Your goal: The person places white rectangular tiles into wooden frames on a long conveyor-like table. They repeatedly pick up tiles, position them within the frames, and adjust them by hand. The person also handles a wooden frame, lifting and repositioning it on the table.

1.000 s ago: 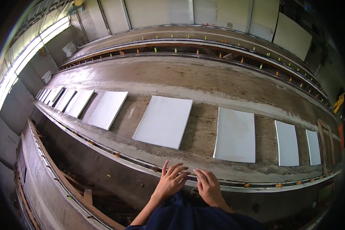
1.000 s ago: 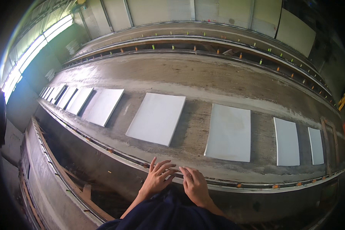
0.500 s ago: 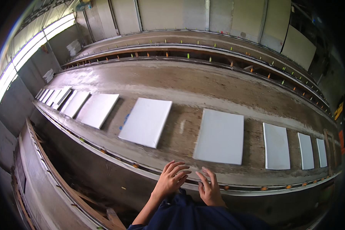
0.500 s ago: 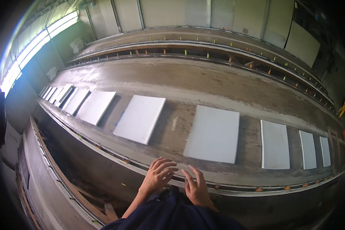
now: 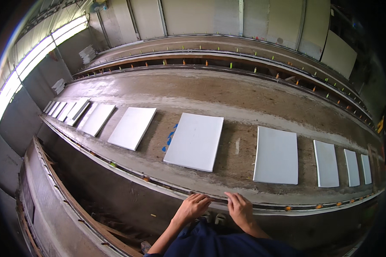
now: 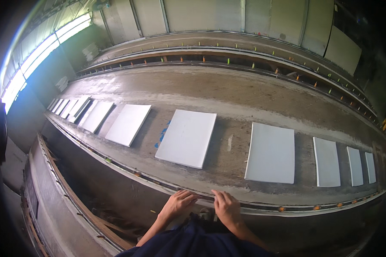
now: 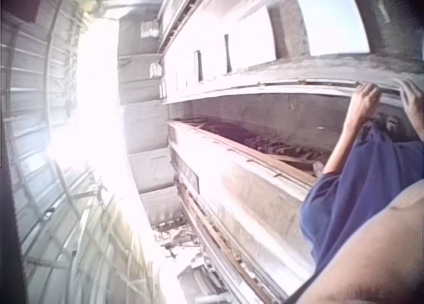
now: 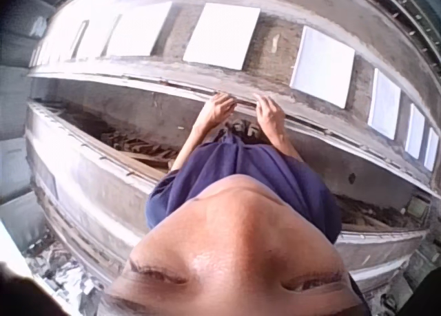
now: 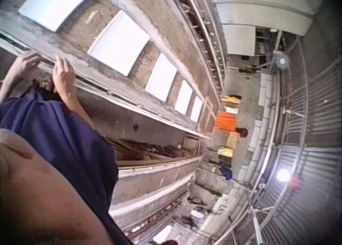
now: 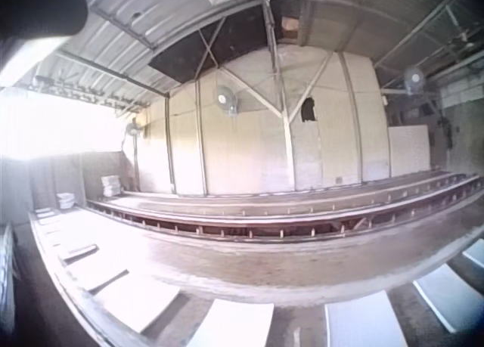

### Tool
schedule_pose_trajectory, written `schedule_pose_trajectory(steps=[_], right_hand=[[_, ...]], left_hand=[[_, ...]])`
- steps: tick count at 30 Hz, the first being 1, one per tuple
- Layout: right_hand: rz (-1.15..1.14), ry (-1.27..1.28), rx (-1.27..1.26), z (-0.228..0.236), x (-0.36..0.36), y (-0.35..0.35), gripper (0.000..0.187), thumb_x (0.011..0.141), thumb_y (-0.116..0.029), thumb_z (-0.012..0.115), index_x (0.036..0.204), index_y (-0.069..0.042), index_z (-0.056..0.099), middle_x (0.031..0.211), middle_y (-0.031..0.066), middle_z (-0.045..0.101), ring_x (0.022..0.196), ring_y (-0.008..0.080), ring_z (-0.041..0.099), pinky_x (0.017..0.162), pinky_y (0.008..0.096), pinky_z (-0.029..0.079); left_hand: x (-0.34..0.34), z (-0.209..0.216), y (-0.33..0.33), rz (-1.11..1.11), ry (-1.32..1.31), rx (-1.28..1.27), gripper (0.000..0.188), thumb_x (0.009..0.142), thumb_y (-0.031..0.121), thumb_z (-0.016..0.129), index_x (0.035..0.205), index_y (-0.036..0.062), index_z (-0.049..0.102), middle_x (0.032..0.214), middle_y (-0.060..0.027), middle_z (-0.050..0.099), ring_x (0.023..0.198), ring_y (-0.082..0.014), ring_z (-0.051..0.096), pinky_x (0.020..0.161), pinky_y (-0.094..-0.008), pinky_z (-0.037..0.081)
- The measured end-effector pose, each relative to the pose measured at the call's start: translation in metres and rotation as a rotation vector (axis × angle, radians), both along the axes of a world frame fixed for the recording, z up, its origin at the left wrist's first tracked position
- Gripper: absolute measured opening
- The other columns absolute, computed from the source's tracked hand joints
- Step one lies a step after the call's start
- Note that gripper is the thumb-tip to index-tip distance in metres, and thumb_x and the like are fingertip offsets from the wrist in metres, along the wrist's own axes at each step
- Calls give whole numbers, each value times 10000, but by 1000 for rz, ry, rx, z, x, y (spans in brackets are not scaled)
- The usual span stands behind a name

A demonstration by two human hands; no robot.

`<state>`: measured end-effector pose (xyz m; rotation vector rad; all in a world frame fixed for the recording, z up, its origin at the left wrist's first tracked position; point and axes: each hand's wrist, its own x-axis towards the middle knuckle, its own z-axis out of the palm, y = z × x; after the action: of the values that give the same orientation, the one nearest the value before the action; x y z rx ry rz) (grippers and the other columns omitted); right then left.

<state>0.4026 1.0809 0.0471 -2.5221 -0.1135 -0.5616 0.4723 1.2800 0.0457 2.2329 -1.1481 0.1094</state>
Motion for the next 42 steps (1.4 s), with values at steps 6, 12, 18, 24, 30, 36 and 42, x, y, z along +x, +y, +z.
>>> schedule_pose_trajectory(steps=[6, 12, 18, 24, 30, 36, 42], right_hand=[[-107, -67, -93, -4, 7, 18, 247, 758, -9, 606, 995, -72, 629, 850, 67, 625, 809, 256, 589, 733, 370, 474], [-20, -57, 158, 14, 41, 97, 258, 757, 44, 589, 993, -57, 619, 910, 88, 612, 821, 274, 579, 727, 382, 475], [42, -101, 192, 15, 118, 222, 237, 768, 39, 585, 979, -61, 624, 873, 85, 615, 804, 264, 599, 707, 365, 491], [146, 2, 203, 15, 177, 311, 206, 776, 9, 594, 971, -53, 623, 873, 93, 617, 816, 280, 600, 716, 372, 492], [186, 57, 261, 10, 203, 353, 197, 781, 1, 593, 973, -36, 613, 882, 106, 615, 839, 297, 600, 720, 382, 487], [331, 110, 355, 12, 227, 366, 196, 807, 11, 572, 988, -48, 622, 889, 119, 627, 824, 306, 613, 704, 371, 493], [376, 159, 386, 20, 262, 400, 184, 825, 4, 566, 991, -46, 627, 897, 122, 637, 832, 297, 622, 710, 361, 496]], left_hand=[[25, -5, 43, -45, -102, -111, 349, 704, 75, 670, 1047, 120, 622, 1024, -5, 621, 934, -185, 601, 780, -322, 506], [67, -3, 95, 49, -104, -180, 346, 688, 12, 668, 1013, 131, 649, 1048, -16, 630, 976, -210, 594, 827, -350, 486], [122, -8, 206, 48, -157, -150, 388, 701, 26, 664, 1062, 166, 631, 1078, -6, 610, 1056, -211, 558, 971, -427, 410], [169, -1, 287, 170, -132, -93, 431, 706, 17, 659, 1109, 159, 607, 1133, -24, 574, 1094, -218, 532, 1001, -458, 382], [178, 3, 325, 206, -106, -156, 422, 710, -11, 643, 1102, 142, 607, 1145, -46, 571, 1125, -229, 524, 1032, -485, 356], [178, 3, 370, 519, -97, -126, 389, 765, 34, 637, 1136, 140, 584, 1160, -55, 551, 1148, -259, 488, 1017, -469, 357], [202, 6, 434, 686, -79, -125, 417, 751, 36, 638, 1152, 135, 578, 1186, -65, 533, 1169, -273, 464, 1017, -437, 355]])
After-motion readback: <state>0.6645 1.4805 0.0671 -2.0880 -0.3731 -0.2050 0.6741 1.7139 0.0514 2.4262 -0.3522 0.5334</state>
